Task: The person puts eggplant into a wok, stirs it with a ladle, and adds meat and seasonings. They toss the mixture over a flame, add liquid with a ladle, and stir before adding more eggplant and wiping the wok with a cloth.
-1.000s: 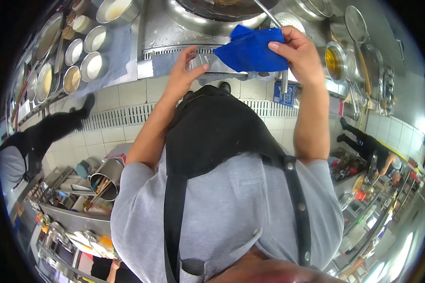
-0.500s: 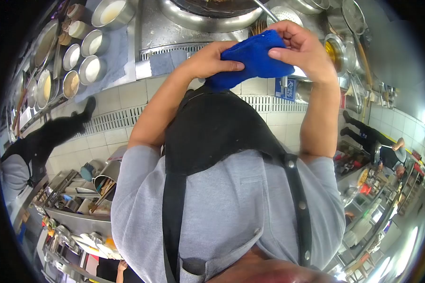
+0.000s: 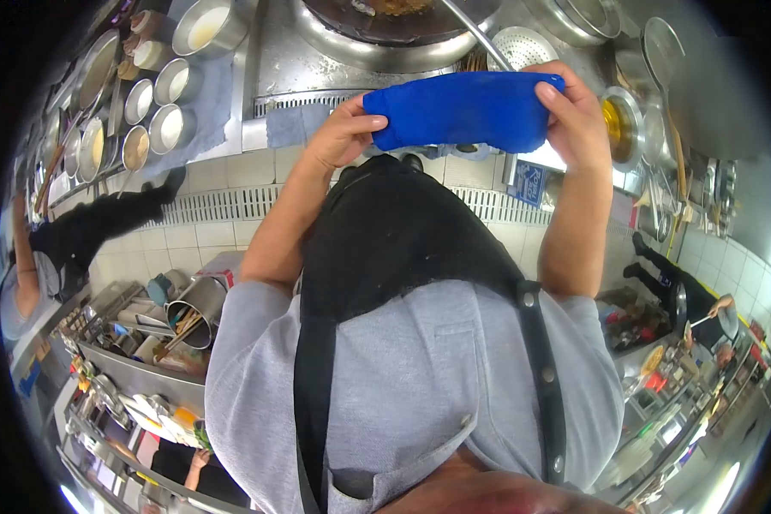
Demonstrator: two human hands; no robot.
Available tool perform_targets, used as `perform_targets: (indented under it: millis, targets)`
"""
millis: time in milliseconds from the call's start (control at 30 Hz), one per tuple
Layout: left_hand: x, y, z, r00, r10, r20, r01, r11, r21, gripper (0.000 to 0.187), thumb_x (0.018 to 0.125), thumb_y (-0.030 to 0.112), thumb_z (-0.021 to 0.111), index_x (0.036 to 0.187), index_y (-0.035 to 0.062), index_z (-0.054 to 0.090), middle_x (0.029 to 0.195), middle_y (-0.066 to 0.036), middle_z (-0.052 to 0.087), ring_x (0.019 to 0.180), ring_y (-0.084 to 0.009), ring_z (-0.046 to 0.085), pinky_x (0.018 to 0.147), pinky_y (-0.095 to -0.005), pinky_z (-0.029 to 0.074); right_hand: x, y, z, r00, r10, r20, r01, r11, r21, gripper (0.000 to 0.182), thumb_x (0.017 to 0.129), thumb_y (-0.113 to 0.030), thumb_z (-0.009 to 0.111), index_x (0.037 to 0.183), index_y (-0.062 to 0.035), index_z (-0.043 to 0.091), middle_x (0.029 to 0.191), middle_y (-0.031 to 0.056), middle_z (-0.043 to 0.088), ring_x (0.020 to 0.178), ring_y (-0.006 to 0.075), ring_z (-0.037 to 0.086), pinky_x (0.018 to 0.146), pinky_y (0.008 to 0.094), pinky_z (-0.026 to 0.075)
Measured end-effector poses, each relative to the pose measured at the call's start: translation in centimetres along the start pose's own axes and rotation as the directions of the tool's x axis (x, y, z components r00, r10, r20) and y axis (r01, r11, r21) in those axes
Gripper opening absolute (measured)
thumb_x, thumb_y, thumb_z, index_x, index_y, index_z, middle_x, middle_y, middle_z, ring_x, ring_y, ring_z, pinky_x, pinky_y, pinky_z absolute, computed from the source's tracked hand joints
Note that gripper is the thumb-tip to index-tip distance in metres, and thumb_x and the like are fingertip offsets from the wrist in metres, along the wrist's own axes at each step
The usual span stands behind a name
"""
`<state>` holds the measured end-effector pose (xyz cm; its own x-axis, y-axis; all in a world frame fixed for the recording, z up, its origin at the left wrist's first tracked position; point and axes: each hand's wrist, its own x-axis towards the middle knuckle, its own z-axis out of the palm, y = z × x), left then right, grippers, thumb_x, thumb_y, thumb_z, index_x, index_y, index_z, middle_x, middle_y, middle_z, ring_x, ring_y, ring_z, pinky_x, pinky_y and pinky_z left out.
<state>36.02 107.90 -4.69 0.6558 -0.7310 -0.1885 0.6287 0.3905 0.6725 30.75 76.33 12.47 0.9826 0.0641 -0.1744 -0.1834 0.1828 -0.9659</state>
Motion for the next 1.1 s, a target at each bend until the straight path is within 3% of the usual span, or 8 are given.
perform_targets:
  millis: [167,300,467,633,900,967,1033,1100]
  targets:
    - [1.5,1.4,5.7,0.996,0.058,-0.062,-0.07,0.975,-0.213,0.038,0.087,0.004,0.071,0.123,-0.0006,0.061,0.119,-0.01,0.068,0.11,-0.0214,0.067,0.103,-0.0405,0.051,2.0,3.6,-4.6,0.998,0.049,-0.035,-0.042,0.984,0.174,0.024,0.094,-0.012,0.072,0.115,-0.0043,0.063,0.099,0.0043,0.068,0.086,0.0115,0.064,0.08,0.027,0.053]
    - [4.0,0.3,7.5,0.981,0.079,-0.175,-0.092,0.994,-0.064,0.036,0.089,0.005,0.071,0.122,0.0001,0.06,0.117,-0.009,0.068,0.107,-0.0203,0.067,0.098,-0.038,0.054,2.8,4.7,-2.6,0.954,-0.111,-0.279,-0.053,0.853,-0.519,0.05,0.085,-0.02,0.082,0.126,-0.0027,0.059,0.111,0.0135,0.07,0.101,0.0201,0.068,0.09,0.0305,0.055]
    - [6.3,-1.8,7.6,0.981,0.079,-0.179,-0.065,0.995,0.082,0.036,0.092,0.008,0.071,0.125,0.0027,0.059,0.116,-0.008,0.068,0.105,-0.0191,0.067,0.094,-0.0379,0.056,1.1,11.6,2.5,0.978,-0.092,-0.185,-0.071,0.689,-0.721,0.077,0.082,-0.053,0.079,0.129,0.0045,0.057,0.109,0.023,0.069,0.101,0.0306,0.069,0.087,0.0382,0.053]
    - [4.1,-1.5,7.5,0.977,0.015,-0.214,-0.009,1.0,0.03,0.033,0.095,0.01,0.069,0.125,0.0015,0.059,0.112,-0.007,0.067,0.102,-0.0165,0.066,0.091,-0.0331,0.056,1.6,13.9,0.3,0.987,0.158,-0.04,-0.162,0.98,-0.117,0.056,0.092,-0.039,0.074,0.123,0.0051,0.062,0.102,0.0149,0.071,0.094,0.0185,0.066,0.083,0.0336,0.053]
    - [1.7,0.7,7.6,0.948,0.154,-0.278,-0.064,0.949,0.309,0.03,0.095,0.01,0.067,0.121,-0.002,0.059,0.111,-0.008,0.068,0.097,-0.0134,0.064,0.089,-0.0301,0.053,1.9,14.8,2.1,0.973,0.161,-0.167,-0.217,0.889,-0.403,0.032,0.094,-0.018,0.059,0.122,-0.0062,0.069,0.1,0.0182,0.071,0.094,0.0243,0.068,0.088,0.0356,0.052]
    - [0.7,1.8,8.0,0.901,0.252,-0.352,-0.106,0.918,0.383,0.028,0.096,0.011,0.067,0.119,-0.0024,0.06,0.109,-0.008,0.068,0.096,-0.0133,0.064,0.089,-0.03,0.053,3.0,20.1,-2.6,0.974,-0.108,-0.197,-0.013,0.848,-0.529,0.03,0.094,-0.016,0.058,0.12,-0.0042,0.069,0.1,0.0156,0.072,0.093,0.0221,0.067,0.086,0.0335,0.051]
    - [-0.6,3.0,6.7,0.878,0.318,-0.357,-0.12,0.87,0.479,0.027,0.096,0.01,0.066,0.119,-0.0027,0.06,0.108,-0.008,0.068,0.096,-0.0134,0.064,0.088,-0.0299,0.052,2.9,18.6,-2.1,0.946,-0.148,-0.289,0.039,0.935,-0.352,0.028,0.094,-0.014,0.058,0.118,-0.0021,0.069,0.101,0.0129,0.072,0.092,0.0198,0.067,0.085,0.0308,0.051]
    - [-1.9,4.4,7.2,0.832,0.369,-0.414,-0.083,0.821,0.565,0.026,0.096,0.01,0.064,0.118,-0.0032,0.06,0.109,-0.008,0.068,0.095,-0.0136,0.063,0.087,-0.0297,0.051,2.1,13.8,-0.7,0.921,0.089,-0.379,-0.015,0.981,0.194,0.027,0.095,-0.013,0.058,0.116,0.0002,0.069,0.103,0.0101,0.072,0.092,0.0173,0.066,0.085,0.0276,0.05]
